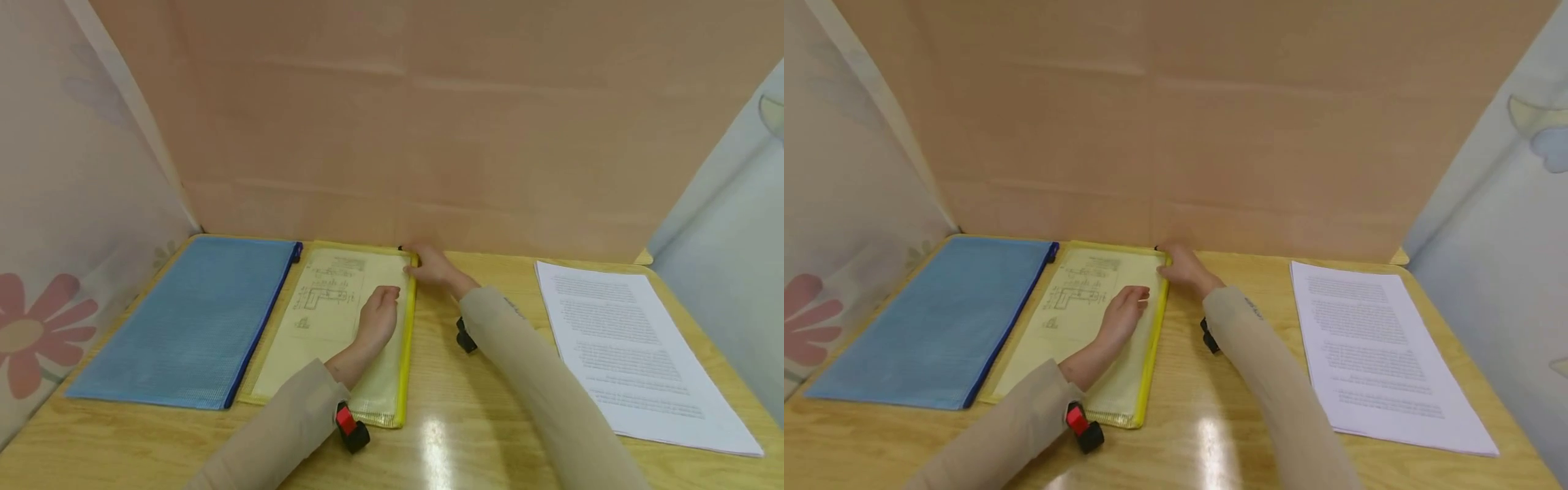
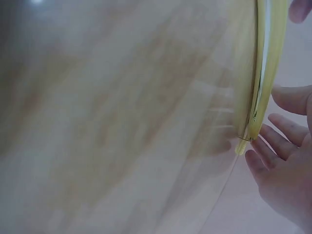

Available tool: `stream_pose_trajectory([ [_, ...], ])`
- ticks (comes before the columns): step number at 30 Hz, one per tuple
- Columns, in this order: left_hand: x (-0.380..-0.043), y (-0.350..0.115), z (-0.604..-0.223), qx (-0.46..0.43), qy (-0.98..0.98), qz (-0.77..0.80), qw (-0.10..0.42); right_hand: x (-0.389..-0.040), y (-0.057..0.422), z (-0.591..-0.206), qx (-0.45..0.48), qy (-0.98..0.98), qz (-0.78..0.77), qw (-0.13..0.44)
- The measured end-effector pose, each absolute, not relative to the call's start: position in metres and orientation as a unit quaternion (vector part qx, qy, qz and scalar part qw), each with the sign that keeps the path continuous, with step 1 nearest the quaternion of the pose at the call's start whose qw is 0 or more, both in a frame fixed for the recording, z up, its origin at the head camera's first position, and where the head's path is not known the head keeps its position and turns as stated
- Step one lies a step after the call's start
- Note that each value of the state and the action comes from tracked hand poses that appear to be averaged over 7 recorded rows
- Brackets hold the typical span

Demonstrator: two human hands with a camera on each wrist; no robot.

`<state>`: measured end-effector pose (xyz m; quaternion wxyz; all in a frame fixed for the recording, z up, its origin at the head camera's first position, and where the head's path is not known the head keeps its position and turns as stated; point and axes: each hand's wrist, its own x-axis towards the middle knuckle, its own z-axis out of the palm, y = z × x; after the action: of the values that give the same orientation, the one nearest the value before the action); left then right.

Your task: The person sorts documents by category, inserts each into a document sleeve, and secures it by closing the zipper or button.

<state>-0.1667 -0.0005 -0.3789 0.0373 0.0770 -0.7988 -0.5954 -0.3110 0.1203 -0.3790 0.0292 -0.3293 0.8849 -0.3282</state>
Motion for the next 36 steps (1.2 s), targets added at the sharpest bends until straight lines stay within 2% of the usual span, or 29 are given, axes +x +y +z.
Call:
stream_pose_trajectory([
  [10,-0.166,-0.002,-0.380,0.073,-0.811,-0.579,0.036,-0.318,0.121,-0.373,-0.315,0.928,-0.192,0.054],
  [19,-0.168,0.004,-0.374,0.065,-0.819,-0.569,0.019,-0.321,0.125,-0.365,-0.278,0.937,-0.185,0.100],
  [28,-0.166,0.006,-0.373,0.047,-0.818,-0.572,0.010,-0.315,0.121,-0.362,-0.336,0.925,-0.174,0.044],
  [36,-0.167,0.012,-0.371,0.042,-0.824,-0.564,0.022,-0.316,0.124,-0.367,-0.388,0.902,-0.187,0.034],
])
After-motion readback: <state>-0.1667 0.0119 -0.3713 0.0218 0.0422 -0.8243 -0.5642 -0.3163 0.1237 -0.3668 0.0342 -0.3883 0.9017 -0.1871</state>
